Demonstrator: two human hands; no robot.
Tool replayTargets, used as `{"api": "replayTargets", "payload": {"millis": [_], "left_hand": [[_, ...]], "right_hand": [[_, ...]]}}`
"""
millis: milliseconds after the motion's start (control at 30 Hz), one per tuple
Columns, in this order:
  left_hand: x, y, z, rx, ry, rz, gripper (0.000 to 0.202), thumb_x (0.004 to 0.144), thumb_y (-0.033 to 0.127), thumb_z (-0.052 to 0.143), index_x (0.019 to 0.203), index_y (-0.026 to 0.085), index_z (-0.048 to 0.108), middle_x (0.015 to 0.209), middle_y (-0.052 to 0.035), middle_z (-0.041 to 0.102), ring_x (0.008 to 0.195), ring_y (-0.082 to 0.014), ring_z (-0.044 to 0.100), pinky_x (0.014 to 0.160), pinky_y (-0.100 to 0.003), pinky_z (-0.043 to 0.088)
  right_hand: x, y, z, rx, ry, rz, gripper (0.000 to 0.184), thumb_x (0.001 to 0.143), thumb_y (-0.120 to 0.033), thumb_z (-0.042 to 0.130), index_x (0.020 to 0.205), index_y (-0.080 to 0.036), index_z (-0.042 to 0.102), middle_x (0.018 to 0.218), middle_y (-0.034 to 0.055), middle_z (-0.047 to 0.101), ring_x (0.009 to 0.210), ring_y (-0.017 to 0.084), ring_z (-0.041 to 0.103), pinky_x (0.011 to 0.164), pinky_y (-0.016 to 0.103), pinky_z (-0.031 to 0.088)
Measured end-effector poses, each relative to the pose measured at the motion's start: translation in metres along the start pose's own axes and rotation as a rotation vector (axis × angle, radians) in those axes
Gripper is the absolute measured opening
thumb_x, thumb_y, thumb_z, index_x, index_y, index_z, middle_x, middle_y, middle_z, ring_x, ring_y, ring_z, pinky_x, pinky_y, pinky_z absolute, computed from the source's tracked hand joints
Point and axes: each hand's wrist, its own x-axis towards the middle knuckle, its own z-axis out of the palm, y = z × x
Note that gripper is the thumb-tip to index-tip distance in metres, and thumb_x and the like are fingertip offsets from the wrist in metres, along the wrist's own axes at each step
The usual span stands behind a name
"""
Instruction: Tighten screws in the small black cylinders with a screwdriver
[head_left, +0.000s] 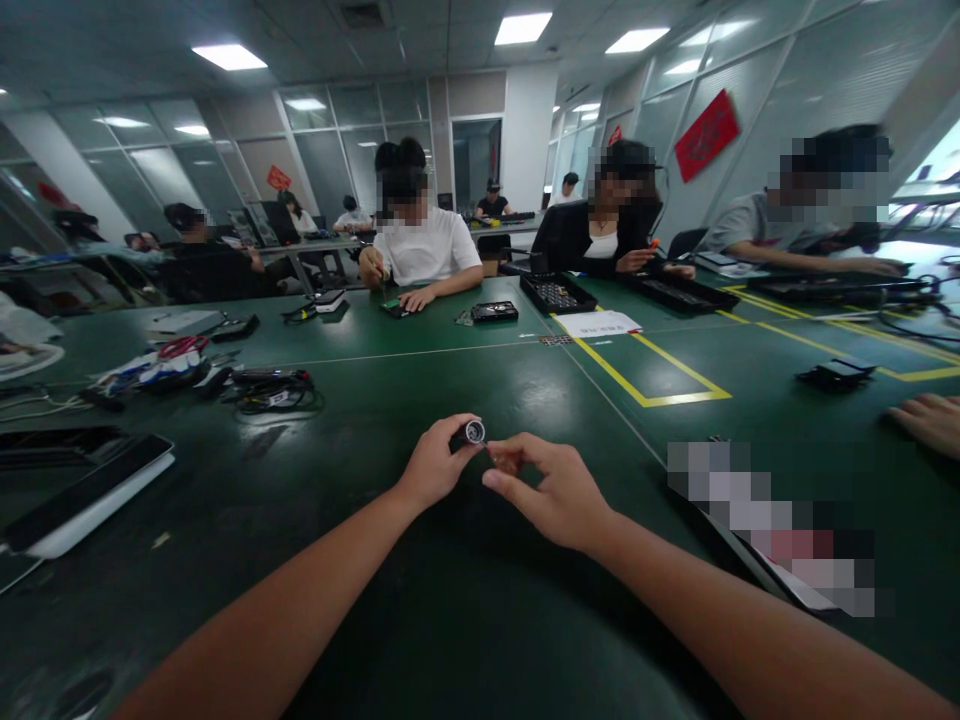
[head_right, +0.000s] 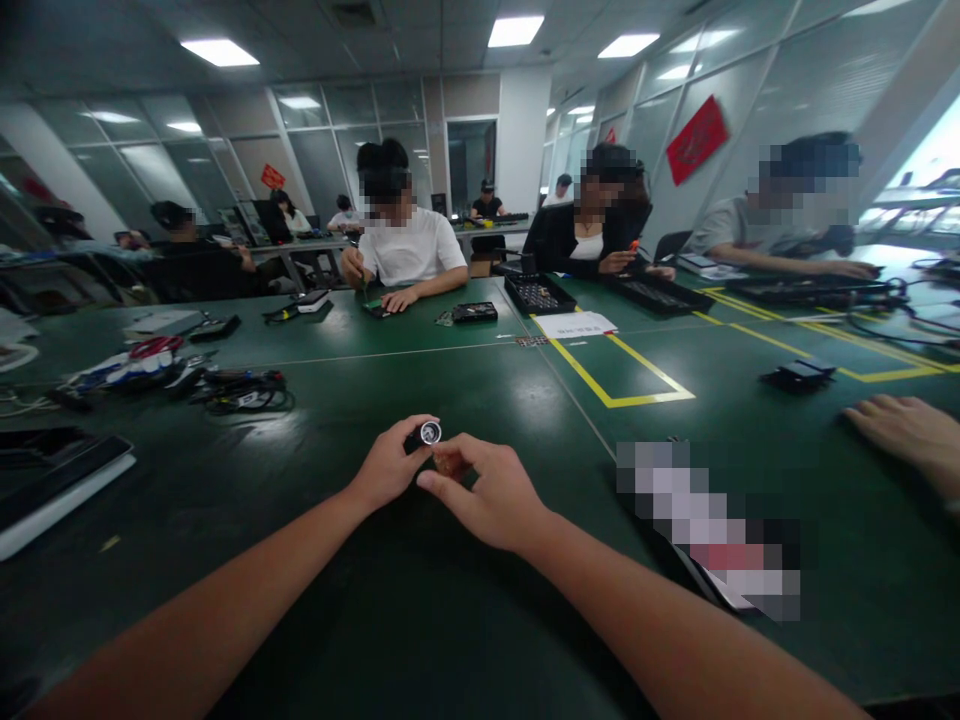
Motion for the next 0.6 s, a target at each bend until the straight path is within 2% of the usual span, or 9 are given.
{"api": "replayTargets", "payload": {"millis": [133, 267, 367, 500, 600], "left_hand": [[-0.001, 0.000, 0.000, 0.017, -0.011, 0.028, 0.032, 0.085, 0.020, 0.070, 0.117, 0.023, 0.067, 0.117, -0.0053, 0.070, 0.111, -0.0244, 0.062, 0.100, -0.040, 0.047], [-0.001, 0.005, 0.000, 0.049, -0.044, 0.038, 0.035, 0.083, 0.017, 0.073, 0.117, 0.026, 0.068, 0.115, -0.0040, 0.071, 0.109, -0.0243, 0.062, 0.099, -0.041, 0.047], [-0.001, 0.009, -0.001, 0.064, -0.054, 0.031, 0.035, 0.083, 0.016, 0.073, 0.116, 0.025, 0.069, 0.113, -0.0042, 0.071, 0.108, -0.0247, 0.063, 0.097, -0.041, 0.047], [-0.001, 0.010, -0.002, 0.076, -0.073, 0.033, 0.033, 0.084, 0.018, 0.072, 0.116, 0.026, 0.069, 0.111, -0.0043, 0.071, 0.107, -0.0254, 0.063, 0.097, -0.042, 0.047], [0.000, 0.007, -0.001, 0.076, -0.075, 0.037, 0.033, 0.084, 0.018, 0.071, 0.116, 0.026, 0.069, 0.112, -0.0043, 0.071, 0.107, -0.0250, 0.062, 0.098, -0.042, 0.047]], "right_hand": [[0.003, 0.006, -0.001, -0.019, 0.189, 0.108, 0.027, 0.095, -0.043, 0.056, 0.105, -0.022, 0.071, 0.075, 0.0011, 0.073, 0.068, 0.018, 0.069, 0.065, 0.029, 0.050], [0.010, 0.012, -0.004, 0.014, 0.298, 0.235, 0.038, 0.099, -0.049, 0.047, 0.091, -0.020, 0.070, 0.066, 0.0013, 0.068, 0.062, 0.018, 0.065, 0.059, 0.028, 0.046], [0.013, 0.014, -0.005, -0.005, 0.314, 0.283, 0.041, 0.098, -0.051, 0.047, 0.082, -0.021, 0.069, 0.059, -0.0004, 0.061, 0.056, 0.016, 0.058, 0.054, 0.028, 0.041], [0.011, 0.014, -0.002, 0.003, 0.314, 0.252, 0.030, 0.097, -0.044, 0.048, 0.093, -0.021, 0.068, 0.065, -0.0008, 0.060, 0.058, 0.016, 0.055, 0.056, 0.029, 0.040], [0.007, 0.014, 0.001, 0.043, 0.254, 0.226, 0.020, 0.096, -0.034, 0.047, 0.097, -0.023, 0.064, 0.070, -0.0011, 0.061, 0.062, 0.017, 0.056, 0.058, 0.029, 0.040]]}}
